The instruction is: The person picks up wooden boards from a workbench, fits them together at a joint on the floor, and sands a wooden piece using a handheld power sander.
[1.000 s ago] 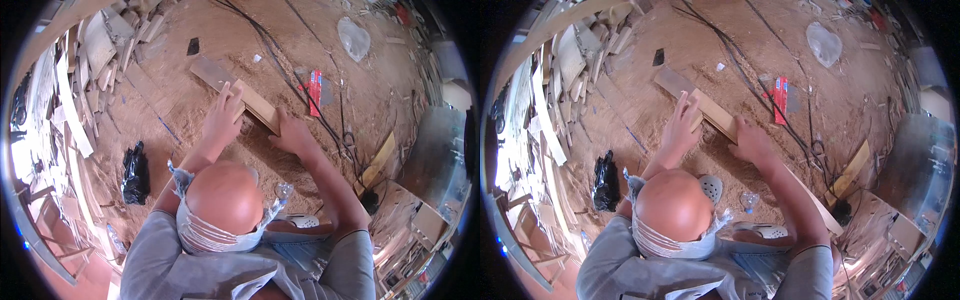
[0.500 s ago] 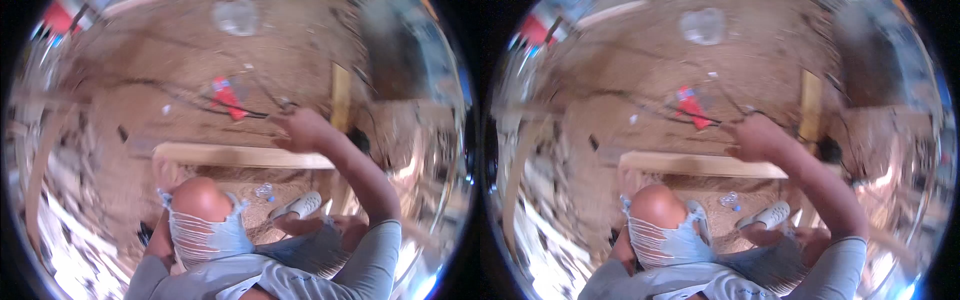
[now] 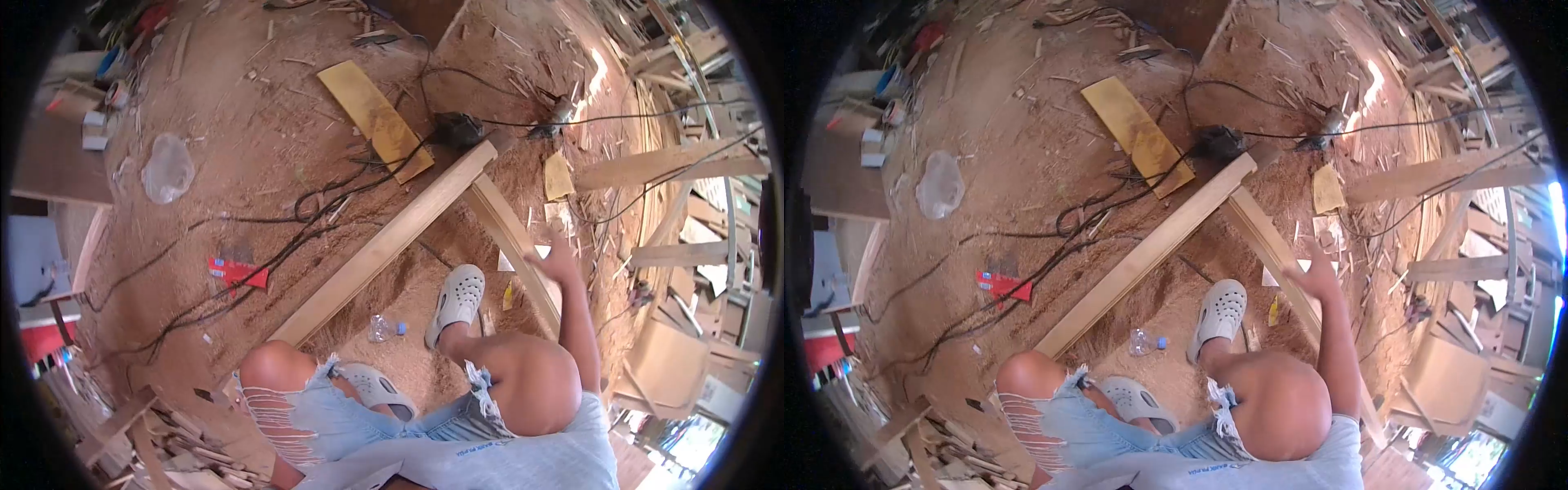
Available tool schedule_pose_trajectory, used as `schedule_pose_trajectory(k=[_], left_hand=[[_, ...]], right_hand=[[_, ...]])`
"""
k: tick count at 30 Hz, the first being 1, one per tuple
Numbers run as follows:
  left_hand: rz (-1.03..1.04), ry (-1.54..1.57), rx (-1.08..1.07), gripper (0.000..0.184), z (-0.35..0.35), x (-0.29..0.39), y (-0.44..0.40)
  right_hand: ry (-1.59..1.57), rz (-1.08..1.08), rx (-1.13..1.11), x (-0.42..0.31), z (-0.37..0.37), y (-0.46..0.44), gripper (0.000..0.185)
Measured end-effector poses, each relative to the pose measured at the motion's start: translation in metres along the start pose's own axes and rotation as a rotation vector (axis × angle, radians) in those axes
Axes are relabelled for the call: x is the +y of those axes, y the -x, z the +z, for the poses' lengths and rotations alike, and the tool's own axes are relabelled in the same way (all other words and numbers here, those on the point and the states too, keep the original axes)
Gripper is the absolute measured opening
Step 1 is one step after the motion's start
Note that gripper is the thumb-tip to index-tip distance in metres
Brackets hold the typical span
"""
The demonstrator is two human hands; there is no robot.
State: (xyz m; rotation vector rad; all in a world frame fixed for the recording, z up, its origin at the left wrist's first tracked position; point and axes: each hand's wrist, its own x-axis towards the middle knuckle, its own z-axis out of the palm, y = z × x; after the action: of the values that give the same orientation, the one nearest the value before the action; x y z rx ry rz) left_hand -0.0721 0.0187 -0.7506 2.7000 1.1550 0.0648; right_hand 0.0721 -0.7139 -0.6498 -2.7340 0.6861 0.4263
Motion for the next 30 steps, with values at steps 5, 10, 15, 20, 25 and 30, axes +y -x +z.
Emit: schedule_pose_trajectory(k=[5,10,15,20,25,30], left_hand=[[-0.029,-0.088,-0.023,0.080,-0.003,0.006,0.007],[-0.082,-0.178,-0.045,0.083,-0.006,0.009,0.017],[-0.156,-0.294,-0.090,0.086,-0.004,0.014,0.030],[-0.223,-0.448,-0.232,0.089,-0.032,0.007,0.053],[-0.276,-0.623,-0.471,0.092,-0.068,0.000,0.055],[0.169,-0.772,-0.804,0.093,-0.084,0.075,0.017]], right_hand=[[-0.002,0.132,0.042,0.043,0.075,0.015,0.073],[0.121,0.177,0.089,0.046,0.087,0.014,0.064],[0.144,0.133,0.166,0.045,0.090,0.015,0.057],[0.046,0.172,0.071,0.060,0.095,0.017,0.068],[0.089,0.115,0.029,0.060,0.087,0.013,0.069],[0.115,0.107,0.017,0.058,0.082,0.007,0.070]])
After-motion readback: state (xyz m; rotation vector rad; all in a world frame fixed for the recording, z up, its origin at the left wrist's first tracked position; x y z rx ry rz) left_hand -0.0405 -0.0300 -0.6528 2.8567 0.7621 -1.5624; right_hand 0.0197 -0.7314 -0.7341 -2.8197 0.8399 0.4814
